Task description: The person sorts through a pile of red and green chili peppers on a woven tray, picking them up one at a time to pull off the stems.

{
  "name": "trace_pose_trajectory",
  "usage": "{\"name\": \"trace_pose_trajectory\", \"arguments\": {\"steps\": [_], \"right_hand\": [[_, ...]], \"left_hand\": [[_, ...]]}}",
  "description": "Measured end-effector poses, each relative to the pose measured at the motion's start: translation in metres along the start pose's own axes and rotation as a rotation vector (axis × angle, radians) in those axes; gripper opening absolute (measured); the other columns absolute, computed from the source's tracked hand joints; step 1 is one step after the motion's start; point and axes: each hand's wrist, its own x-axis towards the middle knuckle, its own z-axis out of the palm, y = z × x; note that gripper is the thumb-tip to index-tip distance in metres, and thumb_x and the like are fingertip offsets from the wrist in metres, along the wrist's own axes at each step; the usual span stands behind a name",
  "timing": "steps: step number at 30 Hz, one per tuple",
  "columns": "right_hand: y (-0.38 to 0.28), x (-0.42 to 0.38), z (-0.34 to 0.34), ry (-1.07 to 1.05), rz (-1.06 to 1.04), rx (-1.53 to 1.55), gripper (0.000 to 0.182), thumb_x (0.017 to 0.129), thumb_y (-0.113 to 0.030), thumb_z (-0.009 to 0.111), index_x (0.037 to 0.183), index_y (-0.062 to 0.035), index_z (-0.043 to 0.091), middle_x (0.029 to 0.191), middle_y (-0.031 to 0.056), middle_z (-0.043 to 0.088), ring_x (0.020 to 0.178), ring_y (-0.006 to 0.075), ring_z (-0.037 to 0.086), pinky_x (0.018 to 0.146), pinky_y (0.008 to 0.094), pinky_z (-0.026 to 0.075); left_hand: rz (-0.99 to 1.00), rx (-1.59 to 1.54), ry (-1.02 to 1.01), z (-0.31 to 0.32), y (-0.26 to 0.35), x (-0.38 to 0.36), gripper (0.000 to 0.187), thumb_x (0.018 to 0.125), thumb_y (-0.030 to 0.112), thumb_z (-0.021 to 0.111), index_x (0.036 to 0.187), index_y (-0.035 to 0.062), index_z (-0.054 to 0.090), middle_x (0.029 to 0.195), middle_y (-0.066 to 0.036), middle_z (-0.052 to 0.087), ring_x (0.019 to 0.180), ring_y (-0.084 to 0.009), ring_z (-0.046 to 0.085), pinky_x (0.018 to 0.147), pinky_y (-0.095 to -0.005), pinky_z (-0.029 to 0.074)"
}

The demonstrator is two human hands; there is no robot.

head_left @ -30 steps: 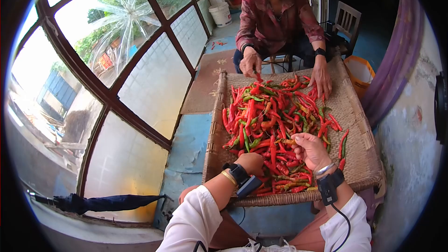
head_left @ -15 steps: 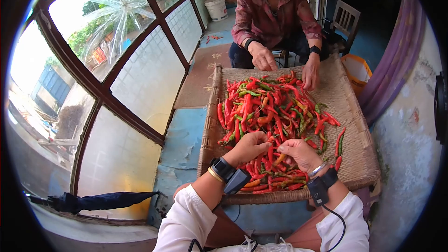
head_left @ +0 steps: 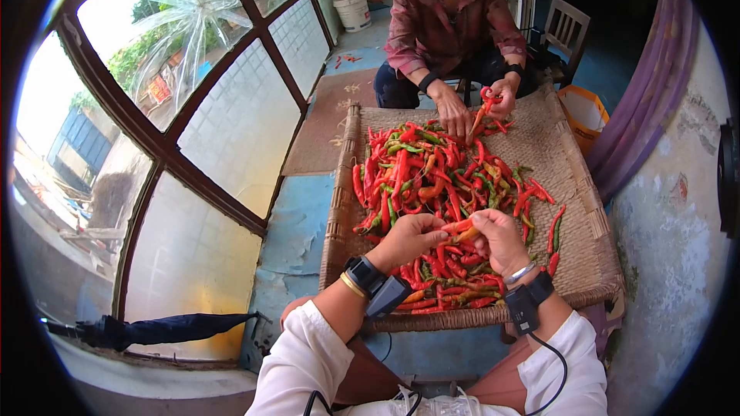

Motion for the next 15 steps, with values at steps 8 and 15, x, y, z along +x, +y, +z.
{"name": "trace_pose_trajectory", "arguments": {"steps": [8, 15], "right_hand": [[0.004, 0.001, -0.001, 0.149, -0.038, 0.285, 0.014, 0.084, -0.019, 0.055, 0.089, -0.0065, 0.052, 0.075, 0.0029, 0.059, 0.054, 0.0086, 0.054, 0.044, 0.0199, 0.046], [0.007, -0.003, 0.006, 0.106, -0.081, 0.233, 0.018, 0.082, -0.011, 0.055, 0.098, -0.0044, 0.049, 0.082, 0.0057, 0.059, 0.064, 0.0115, 0.059, 0.054, 0.0214, 0.050]], "left_hand": [[-0.088, 0.098, 0.019, 0.002, -0.007, 0.002, 0.026, 0.081, 0.019, 0.060, 0.096, -0.0011, 0.055, 0.070, 0.001, 0.055, 0.056, -0.0045, 0.049, 0.049, -0.0186, 0.042], [-0.041, 0.102, 0.018, 0.009, -0.001, 0.000, 0.070, 0.079, 0.016, 0.063, 0.132, 0.0026, 0.019, 0.080, -0.005, 0.058, 0.063, -0.0066, 0.052, 0.052, -0.0202, 0.045]]}}
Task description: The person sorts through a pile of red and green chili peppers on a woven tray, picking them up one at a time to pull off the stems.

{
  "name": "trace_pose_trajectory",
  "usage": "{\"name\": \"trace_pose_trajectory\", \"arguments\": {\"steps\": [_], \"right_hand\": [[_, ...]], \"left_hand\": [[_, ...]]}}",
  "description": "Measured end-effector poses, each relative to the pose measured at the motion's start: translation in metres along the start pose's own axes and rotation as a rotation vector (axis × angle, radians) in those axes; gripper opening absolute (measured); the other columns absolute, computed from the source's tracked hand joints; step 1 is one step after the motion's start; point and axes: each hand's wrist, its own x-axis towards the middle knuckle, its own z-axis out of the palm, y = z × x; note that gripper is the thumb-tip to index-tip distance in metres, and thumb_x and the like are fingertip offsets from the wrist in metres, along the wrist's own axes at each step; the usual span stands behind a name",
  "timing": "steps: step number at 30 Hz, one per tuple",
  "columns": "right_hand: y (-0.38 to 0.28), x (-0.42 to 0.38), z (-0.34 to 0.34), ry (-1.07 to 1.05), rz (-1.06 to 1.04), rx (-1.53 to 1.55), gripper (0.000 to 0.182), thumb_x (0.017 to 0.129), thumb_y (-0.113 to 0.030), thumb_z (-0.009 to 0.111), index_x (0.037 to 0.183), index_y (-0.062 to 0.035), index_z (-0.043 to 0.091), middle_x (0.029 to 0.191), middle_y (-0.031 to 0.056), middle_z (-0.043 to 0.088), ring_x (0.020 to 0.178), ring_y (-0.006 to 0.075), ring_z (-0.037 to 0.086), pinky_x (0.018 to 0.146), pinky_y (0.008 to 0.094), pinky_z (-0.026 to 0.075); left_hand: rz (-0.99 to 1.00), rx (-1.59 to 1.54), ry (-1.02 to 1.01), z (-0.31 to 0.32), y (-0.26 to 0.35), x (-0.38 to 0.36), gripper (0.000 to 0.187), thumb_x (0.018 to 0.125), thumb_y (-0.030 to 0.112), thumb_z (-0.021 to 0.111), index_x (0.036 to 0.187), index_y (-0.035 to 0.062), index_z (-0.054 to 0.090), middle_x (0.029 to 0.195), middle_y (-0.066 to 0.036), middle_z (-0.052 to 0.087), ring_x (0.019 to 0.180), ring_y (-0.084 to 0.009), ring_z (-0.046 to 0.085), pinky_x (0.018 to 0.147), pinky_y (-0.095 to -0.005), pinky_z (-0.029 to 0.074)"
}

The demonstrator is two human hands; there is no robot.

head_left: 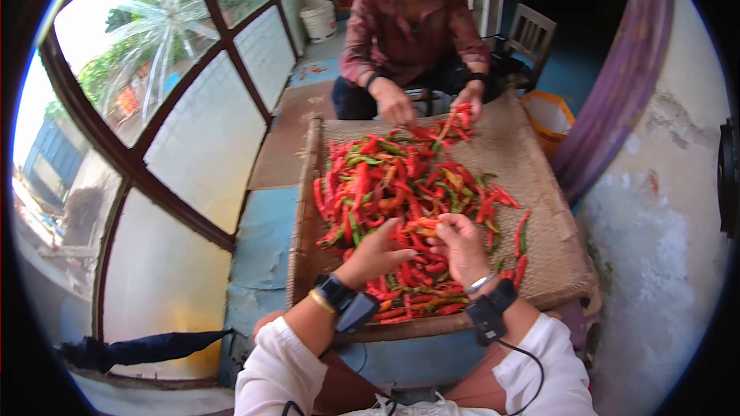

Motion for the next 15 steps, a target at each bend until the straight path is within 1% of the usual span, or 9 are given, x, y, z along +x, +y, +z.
{"name": "trace_pose_trajectory", "arguments": {"steps": [2, 3, 4, 6, 7, 10, 11, 12, 15], "right_hand": [[-0.002, -0.002, 0.002, 0.027, 0.003, -0.054, 0.020, 0.081, -0.011, 0.056, 0.099, -0.0035, 0.049, 0.083, 0.0059, 0.058, 0.066, 0.0124, 0.060, 0.055, 0.0218, 0.050], [0.001, -0.001, 0.001, 0.009, 0.023, -0.039, 0.021, 0.081, -0.010, 0.056, 0.099, -0.0023, 0.048, 0.084, 0.0063, 0.058, 0.068, 0.0132, 0.060, 0.055, 0.0222, 0.051], [0.006, -0.001, 0.007, -0.001, 0.036, -0.032, 0.021, 0.081, -0.010, 0.056, 0.099, -0.0023, 0.048, 0.084, 0.0063, 0.058, 0.068, 0.0132, 0.060, 0.055, 0.0222, 0.051], [0.003, -0.004, 0.005, -0.046, 0.040, -0.088, 0.021, 0.081, -0.009, 0.056, 0.099, -0.0024, 0.048, 0.085, 0.0061, 0.057, 0.070, 0.0135, 0.060, 0.056, 0.0223, 0.051], [0.006, -0.003, 0.004, -0.087, 0.030, -0.060, 0.017, 0.081, -0.010, 0.055, 0.096, -0.0034, 0.049, 0.086, 0.0056, 0.058, 0.071, 0.0127, 0.059, 0.057, 0.0226, 0.051], [0.005, -0.003, 0.006, -0.056, 0.025, -0.170, 0.013, 0.081, -0.011, 0.054, 0.092, -0.0043, 0.051, 0.084, 0.0042, 0.058, 0.070, 0.0113, 0.058, 0.057, 0.0231, 0.051], [0.004, 0.000, 0.005, -0.012, 0.027, -0.157, 0.011, 0.082, -0.012, 0.054, 0.090, -0.0048, 0.052, 0.081, 0.0034, 0.058, 0.068, 0.0097, 0.057, 0.054, 0.0224, 0.050], [-0.003, 0.002, 0.002, 0.036, 0.025, -0.152, 0.012, 0.083, -0.013, 0.053, 0.091, -0.0056, 0.052, 0.079, 0.0034, 0.058, 0.067, 0.0094, 0.057, 0.051, 0.0218, 0.048], [-0.015, 0.014, -0.017, 0.089, -0.154, 0.186, 0.011, 0.083, -0.014, 0.054, 0.092, -0.0073, 0.051, 0.078, 0.0028, 0.059, 0.066, 0.0103, 0.058, 0.052, 0.0222, 0.047]], "left_hand": [[0.103, -0.135, 0.050, 0.001, -0.006, 0.002, 0.064, 0.078, 0.013, 0.063, 0.130, 0.0037, 0.026, 0.075, -0.005, 0.059, 0.060, -0.0072, 0.052, 0.052, -0.0203, 0.044], [0.142, -0.164, 0.052, 0.002, 0.000, 0.000, 0.051, 0.080, 0.010, 0.060, 0.124, 0.0015, 0.035, 0.076, -0.003, 0.058, 0.062, -0.0057, 0.052, 0.054, -0.0187, 0.044], [0.130, -0.160, 0.065, -0.001, -0.004, -0.003, 0.051, 0.080, 0.010, 0.060, 0.124, 0.0015, 0.035, 0.076, -0.003, 0.058, 0.062, -0.0057, 0.052, 0.054, -0.0187, 0.044], [0.164, -0.338, 0.044, 0.007, -0.007, 0.005, 0.035, 0.081, 0.008, 0.058, 0.113, 0.0008, 0.048, 0.076, 0.000, 0.057, 0.061, -0.0044, 0.051, 0.054, -0.0181, 0.044], [0.157, -0.366, 0.040, 0.008, -0.002, 0.002, 0.018, 0.082, 0.008, 0.056, 0.099, 0.0016, 0.056, 0.074, 0.002, 0.056, 0.061, -0.0036, 0.051, 0.054, -0.0176, 0.043], [0.150, -0.326, 0.014, 0.004, -0.010, 0.004, 0.014, 0.084, 0.007, 0.054, 0.096, 0.0021, 0.056, 0.074, 0.001, 0.058, 0.063, -0.0035, 0.053, 0.057, -0.0165, 0.045], [0.142, -0.364, 0.034, 0.005, -0.011, 0.004, 0.009, 0.084, 0.008, 0.054, 0.091, 0.0024, 0.057, 0.074, 0.001, 0.058, 0.061, -0.0036, 0.052, 0.056, -0.0167, 0.045], [0.072, -0.376, 0.072, 0.006, -0.002, 0.000, 0.008, 0.084, 0.009, 0.054, 0.089, 0.0032, 0.057, 0.073, 0.001, 0.058, 0.060, -0.0041, 0.052, 0.055, -0.0170, 0.045], [0.120, -0.403, 0.041, 0.002, -0.005, 0.005, 0.007, 0.084, 0.010, 0.054, 0.087, 0.0039, 0.057, 0.073, 0.001, 0.058, 0.060, -0.0044, 0.052, 0.055, -0.0171, 0.045]]}}
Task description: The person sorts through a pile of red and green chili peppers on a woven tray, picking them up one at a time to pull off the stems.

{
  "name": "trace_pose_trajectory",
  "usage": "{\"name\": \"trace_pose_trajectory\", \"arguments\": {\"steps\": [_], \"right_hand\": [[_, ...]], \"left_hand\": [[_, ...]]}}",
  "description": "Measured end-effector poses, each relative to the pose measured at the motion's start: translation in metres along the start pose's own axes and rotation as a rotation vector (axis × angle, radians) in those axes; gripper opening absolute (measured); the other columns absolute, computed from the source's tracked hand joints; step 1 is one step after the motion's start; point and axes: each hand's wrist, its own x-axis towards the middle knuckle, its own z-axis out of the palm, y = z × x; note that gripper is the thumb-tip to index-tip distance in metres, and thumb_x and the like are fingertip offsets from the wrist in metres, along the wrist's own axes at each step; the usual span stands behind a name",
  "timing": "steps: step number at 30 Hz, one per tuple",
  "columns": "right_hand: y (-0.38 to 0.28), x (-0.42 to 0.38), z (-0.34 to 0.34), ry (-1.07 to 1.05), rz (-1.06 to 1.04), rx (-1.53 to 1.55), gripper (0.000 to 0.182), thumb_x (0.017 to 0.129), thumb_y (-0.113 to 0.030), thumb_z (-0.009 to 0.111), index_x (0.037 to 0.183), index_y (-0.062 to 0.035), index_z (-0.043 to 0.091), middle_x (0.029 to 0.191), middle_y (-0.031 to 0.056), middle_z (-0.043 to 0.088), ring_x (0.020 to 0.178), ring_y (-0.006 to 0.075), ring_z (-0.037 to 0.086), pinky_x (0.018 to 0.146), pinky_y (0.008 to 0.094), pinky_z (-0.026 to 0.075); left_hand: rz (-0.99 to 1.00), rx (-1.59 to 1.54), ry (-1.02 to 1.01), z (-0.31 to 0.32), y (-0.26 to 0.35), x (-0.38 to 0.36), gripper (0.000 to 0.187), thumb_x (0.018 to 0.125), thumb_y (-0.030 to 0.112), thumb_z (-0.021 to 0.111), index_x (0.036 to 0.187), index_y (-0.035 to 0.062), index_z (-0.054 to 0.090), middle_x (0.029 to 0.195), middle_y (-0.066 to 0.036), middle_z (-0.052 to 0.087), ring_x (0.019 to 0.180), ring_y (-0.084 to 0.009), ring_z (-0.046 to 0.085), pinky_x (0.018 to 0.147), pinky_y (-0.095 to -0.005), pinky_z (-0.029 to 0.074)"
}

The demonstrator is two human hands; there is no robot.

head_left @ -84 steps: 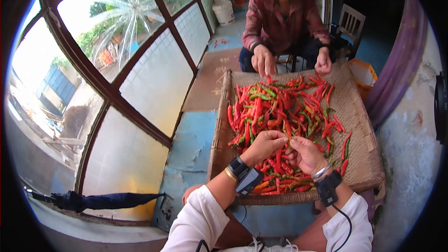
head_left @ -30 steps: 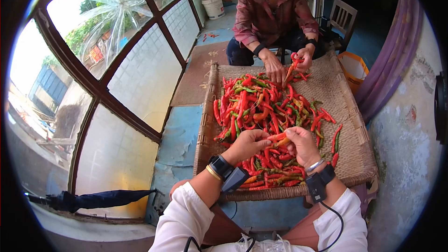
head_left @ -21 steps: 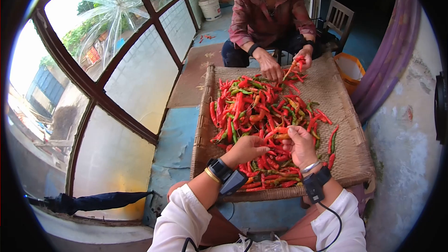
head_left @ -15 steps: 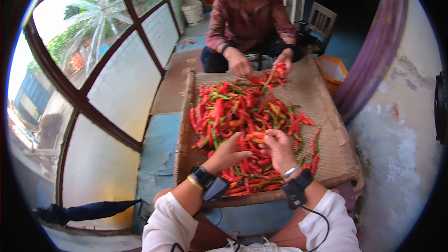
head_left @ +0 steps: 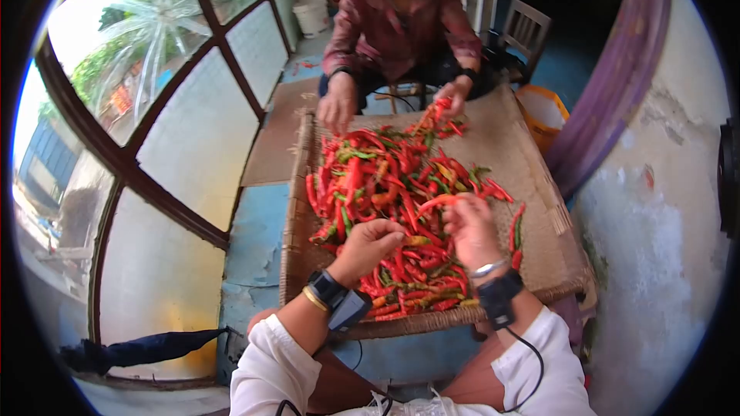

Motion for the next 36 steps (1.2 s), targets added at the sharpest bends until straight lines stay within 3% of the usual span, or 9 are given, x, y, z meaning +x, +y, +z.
{"name": "trace_pose_trajectory", "arguments": {"steps": [3, 5, 9, 15, 22, 27, 33, 35, 36], "right_hand": [[-0.009, 0.013, -0.014, 0.238, 0.078, 0.233, 0.008, 0.083, -0.017, 0.054, 0.083, -0.0100, 0.052, 0.073, 0.0013, 0.059, 0.064, 0.0106, 0.057, 0.051, 0.0235, 0.046], [0.001, 0.011, -0.024, 0.142, 0.143, 0.096, 0.010, 0.082, -0.020, 0.055, 0.081, -0.0104, 0.053, 0.072, 0.0018, 0.059, 0.064, 0.0106, 0.057, 0.052, 0.0240, 0.046], [0.012, -0.015, 0.010, -0.213, 0.492, -0.172, 0.026, 0.082, -0.022, 0.057, 0.102, -0.0067, 0.052, 0.087, 0.0013, 0.058, 0.066, 0.0102, 0.058, 0.055, 0.0204, 0.046], [0.016, -0.022, 0.017, -0.454, 0.469, -0.350, 0.028, 0.083, -0.017, 0.056, 0.106, -0.0031, 0.050, 0.076, 0.0035, 0.059, 0.063, 0.0099, 0.057, 0.052, 0.0194, 0.046], [0.005, -0.007, 0.006, -0.136, 0.353, -0.155, 0.012, 0.083, -0.012, 0.053, 0.092, -0.0044, 0.053, 0.066, 0.0026, 0.057, 0.051, 0.0076, 0.051, 0.042, 0.0202, 0.043], [-0.001, 0.009, -0.017, 0.278, 0.279, 0.242, 0.015, 0.085, -0.021, 0.051, 0.087, -0.0056, 0.053, 0.074, 0.0064, 0.062, 0.059, 0.0102, 0.058, 0.051, 0.0247, 0.047], [0.004, -0.004, -0.006, 0.008, 0.490, 0.123, 0.016, 0.083, -0.021, 0.054, 0.093, -0.0080, 0.055, 0.073, 0.0057, 0.061, 0.057, 0.0114, 0.056, 0.047, 0.0235, 0.042], [0.007, -0.004, -0.005, -0.027, 0.482, 0.089, 0.018, 0.083, -0.021, 0.055, 0.096, -0.0084, 0.055, 0.071, 0.0049, 0.061, 0.057, 0.0113, 0.055, 0.047, 0.0238, 0.042], [0.007, -0.004, -0.005, -0.012, 0.482, 0.072, 0.019, 0.083, -0.020, 0.055, 0.096, -0.0077, 0.055, 0.070, 0.0046, 0.060, 0.056, 0.0112, 0.054, 0.047, 0.0239, 0.042]], "left_hand": [[0.010, -0.011, 0.005, -0.001, 0.001, -0.001, 0.008, 0.085, 0.010, 0.054, 0.088, 0.0040, 0.057, 0.072, 0.001, 0.057, 0.061, -0.0042, 0.052, 0.056, -0.0176, 0.045], [-0.020, -0.057, 0.013, 0.002, 0.003, -0.002, 0.008, 0.085, 0.010, 0.053, 0.088, 0.0034, 0.057, 0.071, 0.003, 0.055, 0.057, -0.0037, 0.049, 0.053, -0.0165, 0.042], [-0.028, -0.029, 0.065, 0.003, 0.005, -0.003, 0.009, 0.085, 0.012, 0.053, 0.088, 0.0045, 0.057, 0.073, 0.002, 0.057, 0.059, -0.0037, 0.051, 0.054, -0.0174, 0.044], [-0.038, -0.003, 0.050, -0.002, 0.001, -0.001, 0.008, 0.085, 0.011, 0.053, 0.088, 0.0047, 0.057, 0.074, 0.003, 0.056, 0.062, -0.0038, 0.052, 0.055, -0.0171, 0.045], [0.179, 0.334, 0.250, -0.019, -0.010, 0.010, 0.014, 0.080, 0.009, 0.058, 0.090, 0.0004, 0.057, 0.074, 0.001, 0.058, 0.067, -0.0050, 0.051, 0.060, -0.0204, 0.044], [0.203, 0.428, 0.467, -0.050, 0.002, 0.015, 0.017, 0.079, 0.012, 0.060, 0.092, 0.0011, 0.059, 0.072, -0.001, 0.058, 0.062, -0.0050, 0.051, 0.056, -0.0215, 0.044], [0.373, 0.779, 0.573, -0.072, -0.013, 0.025, 0.034, 0.075, 0.015, 0.062, 0.104, -0.0009, 0.055, 0.096, -0.013, 0.058, 0.071, -0.0169, 0.059, 0.064, -0.0275, 0.047], [0.059, 0.577, 0.476, -0.068, -0.011, 0.023, 0.041, 0.074, 0.017, 0.062, 0.109, -0.0007, 0.051, 0.107, -0.016, 0.053, 0.087, -0.0246, 0.057, 0.077, -0.0314, 0.045], [0.277, 0.790, 0.470, -0.085, -0.038, 0.036, 0.048, 0.072, 0.019, 0.062, 0.114, -0.0005, 0.047, 0.111, -0.017, 0.050, 0.098, -0.0299, 0.052, 0.085, -0.0346, 0.041]]}}
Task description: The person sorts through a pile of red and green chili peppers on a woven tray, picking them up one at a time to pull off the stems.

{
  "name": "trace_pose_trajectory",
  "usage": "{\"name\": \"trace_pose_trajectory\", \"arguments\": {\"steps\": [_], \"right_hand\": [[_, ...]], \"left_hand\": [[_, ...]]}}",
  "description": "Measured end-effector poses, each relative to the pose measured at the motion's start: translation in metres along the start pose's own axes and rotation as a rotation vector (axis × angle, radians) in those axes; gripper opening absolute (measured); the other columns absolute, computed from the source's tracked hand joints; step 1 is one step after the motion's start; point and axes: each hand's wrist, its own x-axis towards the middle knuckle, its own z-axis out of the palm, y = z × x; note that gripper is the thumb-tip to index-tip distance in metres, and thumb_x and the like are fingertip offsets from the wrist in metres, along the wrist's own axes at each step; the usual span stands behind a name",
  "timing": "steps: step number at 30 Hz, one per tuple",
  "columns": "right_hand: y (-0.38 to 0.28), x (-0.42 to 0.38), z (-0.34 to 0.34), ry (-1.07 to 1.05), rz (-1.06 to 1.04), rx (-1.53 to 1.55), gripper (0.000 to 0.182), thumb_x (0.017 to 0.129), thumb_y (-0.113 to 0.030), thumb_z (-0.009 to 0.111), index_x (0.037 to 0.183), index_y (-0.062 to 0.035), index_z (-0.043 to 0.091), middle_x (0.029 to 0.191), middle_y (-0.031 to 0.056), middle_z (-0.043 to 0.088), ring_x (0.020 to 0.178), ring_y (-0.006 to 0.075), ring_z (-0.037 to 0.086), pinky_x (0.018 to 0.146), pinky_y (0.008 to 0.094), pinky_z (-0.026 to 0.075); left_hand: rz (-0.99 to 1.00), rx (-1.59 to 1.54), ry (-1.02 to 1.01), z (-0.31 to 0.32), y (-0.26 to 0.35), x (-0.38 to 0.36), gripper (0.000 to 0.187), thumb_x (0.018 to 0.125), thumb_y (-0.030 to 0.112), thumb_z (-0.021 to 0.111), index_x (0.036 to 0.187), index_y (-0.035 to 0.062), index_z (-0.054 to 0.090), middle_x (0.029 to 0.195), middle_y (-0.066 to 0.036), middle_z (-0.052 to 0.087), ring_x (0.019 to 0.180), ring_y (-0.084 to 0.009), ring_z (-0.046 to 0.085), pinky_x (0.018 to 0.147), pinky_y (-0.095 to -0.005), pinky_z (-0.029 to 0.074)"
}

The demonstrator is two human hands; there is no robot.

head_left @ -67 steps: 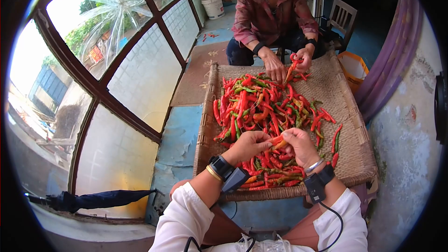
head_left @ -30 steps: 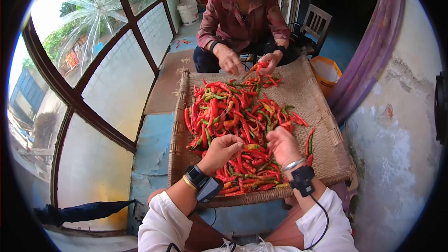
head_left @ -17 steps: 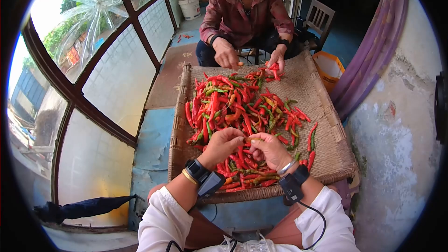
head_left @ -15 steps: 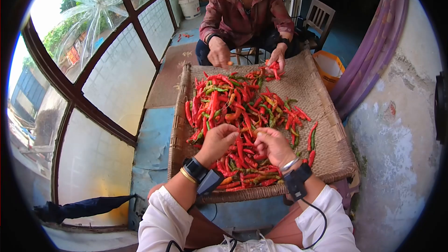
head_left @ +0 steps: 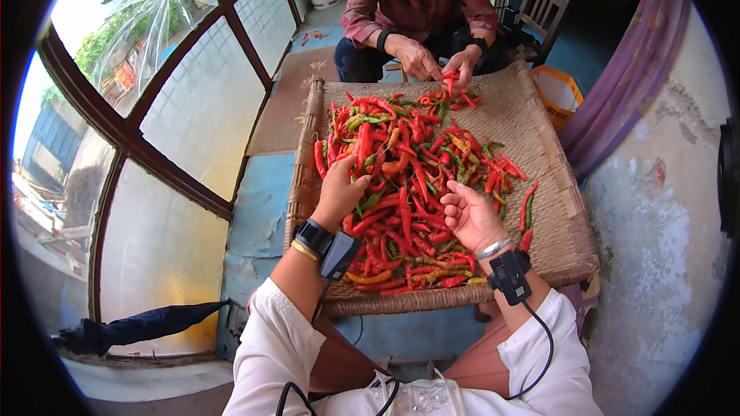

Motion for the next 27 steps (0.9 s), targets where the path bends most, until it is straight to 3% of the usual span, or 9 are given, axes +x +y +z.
{"name": "trace_pose_trajectory", "arguments": {"steps": [7, 9, 13, 15, 17, 20, 22, 27], "right_hand": [[0.006, -0.001, 0.002, -0.031, 0.043, -0.080, 0.019, 0.085, -0.020, 0.051, 0.099, -0.0068, 0.053, 0.070, 0.0047, 0.059, 0.055, 0.0107, 0.053, 0.046, 0.0233, 0.042], [0.009, -0.001, 0.003, -0.061, 0.035, -0.139, 0.021, 0.086, -0.019, 0.050, 0.102, -0.0062, 0.051, 0.070, 0.0047, 0.059, 0.055, 0.0102, 0.053, 0.045, 0.0227, 0.041], [0.012, -0.001, 0.005, -0.112, 0.045, -0.220, 0.022, 0.086, -0.020, 0.049, 0.103, -0.0053, 0.049, 0.071, 0.0046, 0.058, 0.055, 0.0097, 0.053, 0.045, 0.0221, 0.041], [0.012, -0.002, 0.007, -0.158, 0.060, -0.280, 0.023, 0.086, -0.020, 0.049, 0.103, -0.0043, 0.049, 0.070, 0.0043, 0.058, 0.056, 0.0089, 0.053, 0.045, 0.0214, 0.042], [0.011, -0.001, 0.008, -0.174, 0.061, -0.328, 0.025, 0.087, -0.023, 0.048, 0.102, -0.0035, 0.050, 0.072, 0.0039, 0.058, 0.058, 0.0086, 0.054, 0.047, 0.0205, 0.042], [0.013, -0.003, 0.015, -0.199, 0.075, -0.358, 0.028, 0.088, -0.030, 0.047, 0.099, -0.0051, 0.053, 0.077, 0.0023, 0.059, 0.064, 0.0085, 0.056, 0.049, 0.0187, 0.043], [0.015, 0.000, 0.015, -0.200, 0.069, -0.349, 0.026, 0.087, -0.029, 0.048, 0.097, -0.0062, 0.054, 0.077, 0.0014, 0.058, 0.064, 0.0078, 0.056, 0.048, 0.0184, 0.042], [0.014, 0.000, 0.011, -0.162, 0.005, -0.393, 0.018, 0.085, -0.026, 0.053, 0.091, -0.0091, 0.057, 0.073, -0.0015, 0.058, 0.061, 0.0053, 0.053, 0.047, 0.0187, 0.040]], "left_hand": [[-0.010, -0.005, 0.047, 0.004, 0.011, 0.001, 0.035, 0.072, 0.018, 0.062, 0.103, 0.0019, 0.056, 0.106, -0.017, 0.052, 0.099, -0.0303, 0.051, 0.085, -0.0354, 0.041], [0.029, 0.065, 0.164, 0.006, 0.016, 0.001, 0.023, 0.073, 0.017, 0.061, 0.090, 0.0021, 0.062, 0.096, -0.015, 0.057, 0.093, -0.0291, 0.054, 0.081, -0.0350, 0.042], [0.025, 0.153, 0.172, -0.003, 0.046, -0.004, 0.017, 0.073, 0.017, 0.059, 0.079, 0.0023, 0.063, 0.084, -0.014, 0.059, 0.082, -0.0286, 0.057, 0.073, -0.0358, 0.045], [0.143, 0.258, 0.101, -0.002, 0.065, -0.012, 0.014, 0.073, 0.017, 0.057, 0.073, 0.0035, 0.062, 0.077, -0.012, 0.059, 0.072, -0.0285, 0.057, 0.066, -0.0374, 0.046], [0.206, 0.154, 0.061, 0.006, 0.081, -0.025, 0.010, 0.070, 0.011, 0.061, 0.068, 0.0011, 0.059, 0.070, -0.013, 0.056, 0.067, -0.0282, 0.056, 0.059, -0.0354, 0.045], [0.257, 0.136, -0.091, 0.013, 0.101, -0.038, 0.010, 0.070, 0.010, 0.060, 0.067, 0.0006, 0.057, 0.067, -0.012, 0.055, 0.065, -0.0272, 0.056, 0.057, -0.0349, 0.044], [0.429, 0.014, -0.226, 0.018, 0.102, -0.043, 0.010, 0.070, 0.008, 0.060, 0.066, -0.0001, 0.056, 0.066, -0.011, 0.053, 0.064, -0.0260, 0.055, 0.056, -0.0340, 0.043], [0.512, -0.133, -0.390, 0.016, 0.097, -0.038, 0.010, 0.070, 0.006, 0.060, 0.067, -0.0015, 0.054, 0.067, -0.010, 0.053, 0.064, -0.0230, 0.053, 0.056, -0.0316, 0.043]]}}
